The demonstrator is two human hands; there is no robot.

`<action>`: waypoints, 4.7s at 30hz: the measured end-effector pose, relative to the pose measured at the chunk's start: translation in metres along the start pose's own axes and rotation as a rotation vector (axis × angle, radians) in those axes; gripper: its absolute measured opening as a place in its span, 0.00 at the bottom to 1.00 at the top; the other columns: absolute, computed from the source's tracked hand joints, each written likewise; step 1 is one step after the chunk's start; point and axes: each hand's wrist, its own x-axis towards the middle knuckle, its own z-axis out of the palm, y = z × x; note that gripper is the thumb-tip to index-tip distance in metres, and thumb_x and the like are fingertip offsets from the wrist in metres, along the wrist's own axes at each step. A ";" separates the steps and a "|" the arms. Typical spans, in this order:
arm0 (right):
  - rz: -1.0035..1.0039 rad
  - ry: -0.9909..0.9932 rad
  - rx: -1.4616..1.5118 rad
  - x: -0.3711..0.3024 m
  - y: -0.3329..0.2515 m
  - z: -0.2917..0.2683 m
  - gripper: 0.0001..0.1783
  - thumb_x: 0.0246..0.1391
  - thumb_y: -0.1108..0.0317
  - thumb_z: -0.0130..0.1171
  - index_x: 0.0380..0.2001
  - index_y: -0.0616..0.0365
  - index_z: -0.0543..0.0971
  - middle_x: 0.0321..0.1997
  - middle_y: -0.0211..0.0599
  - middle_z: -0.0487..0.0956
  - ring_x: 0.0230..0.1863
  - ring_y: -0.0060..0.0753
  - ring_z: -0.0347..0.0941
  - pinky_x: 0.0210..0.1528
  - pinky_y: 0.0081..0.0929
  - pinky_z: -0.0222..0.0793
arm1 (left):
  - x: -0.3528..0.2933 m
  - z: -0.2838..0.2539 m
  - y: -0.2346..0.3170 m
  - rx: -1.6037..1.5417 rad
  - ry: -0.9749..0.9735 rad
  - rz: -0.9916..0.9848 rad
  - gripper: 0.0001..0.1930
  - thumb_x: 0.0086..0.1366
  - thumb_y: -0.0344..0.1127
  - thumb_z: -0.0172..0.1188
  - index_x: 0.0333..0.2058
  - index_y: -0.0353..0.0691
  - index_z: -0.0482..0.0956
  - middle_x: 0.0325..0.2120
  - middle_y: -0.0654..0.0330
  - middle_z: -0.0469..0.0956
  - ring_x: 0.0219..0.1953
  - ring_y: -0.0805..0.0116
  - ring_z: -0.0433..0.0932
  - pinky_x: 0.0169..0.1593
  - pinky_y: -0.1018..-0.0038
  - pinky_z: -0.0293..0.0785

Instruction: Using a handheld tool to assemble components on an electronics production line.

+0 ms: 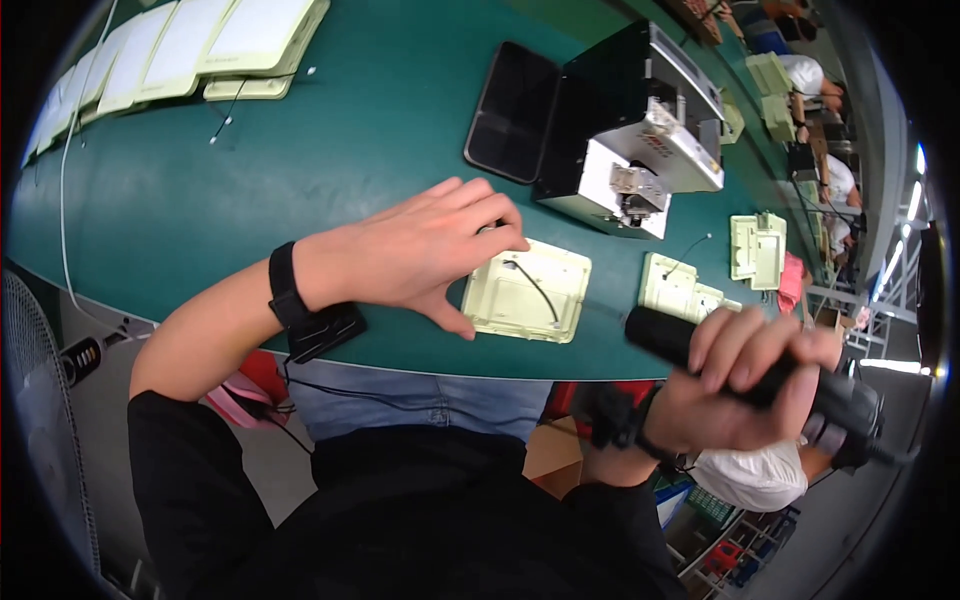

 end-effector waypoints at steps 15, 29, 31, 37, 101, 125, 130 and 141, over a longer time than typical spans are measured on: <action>0.034 -0.293 -0.027 -0.059 0.026 0.034 0.15 0.65 0.61 0.55 0.43 0.55 0.62 0.19 0.33 0.69 0.12 0.26 0.63 0.15 0.27 0.67 | -0.017 0.002 -0.002 0.018 0.008 0.000 0.43 0.38 0.47 0.82 0.54 0.38 0.73 0.52 0.58 0.71 0.53 0.57 0.69 0.55 0.65 0.67; 0.006 -0.244 0.022 -0.063 0.039 0.028 0.14 0.64 0.62 0.55 0.43 0.54 0.63 0.19 0.32 0.69 0.12 0.26 0.63 0.15 0.28 0.68 | -0.016 0.007 -0.010 0.034 0.006 -0.007 0.42 0.39 0.47 0.82 0.53 0.38 0.74 0.51 0.58 0.71 0.53 0.58 0.69 0.55 0.65 0.68; 0.034 -0.249 0.030 -0.065 0.043 0.029 0.14 0.64 0.62 0.55 0.42 0.54 0.63 0.19 0.33 0.69 0.12 0.25 0.64 0.15 0.27 0.68 | -0.016 0.007 -0.012 0.038 0.005 -0.008 0.42 0.39 0.47 0.82 0.53 0.38 0.74 0.51 0.58 0.71 0.53 0.58 0.69 0.55 0.65 0.68; 0.065 -0.246 -0.020 -0.062 0.030 0.030 0.13 0.64 0.62 0.56 0.40 0.54 0.62 0.19 0.32 0.69 0.12 0.26 0.63 0.16 0.28 0.67 | -0.008 0.005 -0.002 0.057 0.016 0.017 0.41 0.39 0.49 0.82 0.51 0.37 0.75 0.48 0.59 0.72 0.51 0.59 0.70 0.54 0.66 0.69; 0.009 -0.127 0.017 0.014 0.039 -0.003 0.22 0.63 0.49 0.53 0.46 0.55 0.67 0.21 0.33 0.67 0.15 0.26 0.59 0.18 0.30 0.60 | -0.005 0.106 0.091 0.569 0.270 -0.128 0.17 0.65 0.37 0.55 0.50 0.41 0.80 0.55 0.60 0.79 0.62 0.65 0.74 0.68 0.63 0.67; 0.202 -0.052 0.003 -0.002 0.068 0.008 0.26 0.61 0.49 0.64 0.43 0.57 0.65 0.20 0.36 0.69 0.17 0.30 0.65 0.20 0.33 0.64 | -0.019 0.102 0.092 0.559 0.300 -0.148 0.15 0.66 0.38 0.59 0.50 0.45 0.82 0.55 0.63 0.80 0.59 0.68 0.78 0.64 0.64 0.71; 0.055 -0.131 0.053 0.003 0.042 0.017 0.22 0.62 0.53 0.62 0.43 0.58 0.67 0.20 0.35 0.69 0.16 0.28 0.64 0.19 0.31 0.63 | -0.024 0.098 0.102 0.573 0.322 -0.145 0.15 0.65 0.36 0.57 0.49 0.42 0.81 0.54 0.61 0.80 0.59 0.66 0.77 0.64 0.64 0.71; -0.068 0.211 -0.251 0.078 0.023 -0.022 0.17 0.65 0.53 0.50 0.39 0.57 0.73 0.20 0.31 0.67 0.15 0.25 0.58 0.21 0.30 0.60 | -0.012 0.093 0.119 0.644 0.307 -0.257 0.20 0.58 0.37 0.62 0.50 0.41 0.81 0.55 0.59 0.79 0.61 0.61 0.76 0.66 0.59 0.68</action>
